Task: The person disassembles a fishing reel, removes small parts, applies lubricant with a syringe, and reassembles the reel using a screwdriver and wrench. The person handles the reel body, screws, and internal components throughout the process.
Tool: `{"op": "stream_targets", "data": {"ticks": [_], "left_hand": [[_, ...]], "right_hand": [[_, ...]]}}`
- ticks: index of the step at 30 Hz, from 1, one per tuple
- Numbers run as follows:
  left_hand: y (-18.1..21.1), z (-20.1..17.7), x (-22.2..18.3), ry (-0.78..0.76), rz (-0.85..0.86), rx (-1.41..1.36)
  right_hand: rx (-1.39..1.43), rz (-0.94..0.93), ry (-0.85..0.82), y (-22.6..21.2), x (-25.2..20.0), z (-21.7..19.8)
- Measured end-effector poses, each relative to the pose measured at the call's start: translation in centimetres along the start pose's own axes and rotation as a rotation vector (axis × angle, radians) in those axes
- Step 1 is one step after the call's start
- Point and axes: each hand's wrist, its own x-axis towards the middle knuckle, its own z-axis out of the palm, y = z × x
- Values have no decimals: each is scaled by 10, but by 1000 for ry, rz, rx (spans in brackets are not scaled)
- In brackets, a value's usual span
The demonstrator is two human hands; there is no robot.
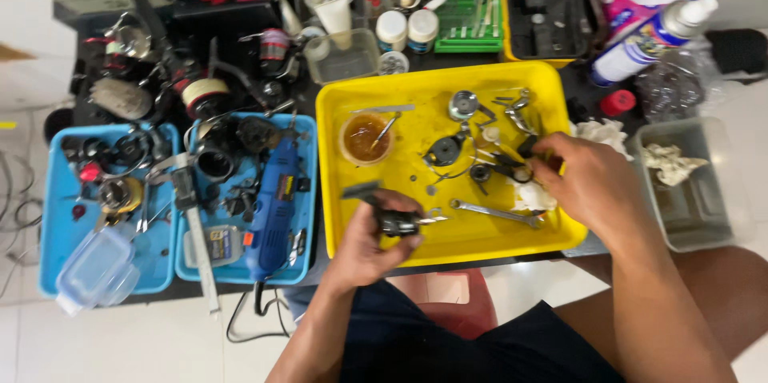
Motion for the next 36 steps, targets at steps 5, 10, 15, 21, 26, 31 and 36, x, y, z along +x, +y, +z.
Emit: {"op": "stream_targets", "data": {"ticks": [5, 10, 15, 21, 26, 31, 36], "left_hand": [[21, 7, 3, -64, 4, 356], [32, 9, 4, -141, -14, 453], [15, 24, -4, -99, -87, 406], [27, 13, -4, -124, -137, 199], [27, 5, -20, -83, 67, -224], [35, -29, -40, 57, 124, -370], [23, -51, -48, 227, 346, -407]], "right_hand": [[32, -33, 46, -4, 1, 9], [9, -151, 150, 2, 3, 28], [97, -326, 307, -13, -4, 32], [186, -474, 261, -49, -17, 18], [281, -468, 230, -90, -29, 28], [358, -589, 128, -155, -45, 31], [392, -626, 116, -188, -47, 22]]}}
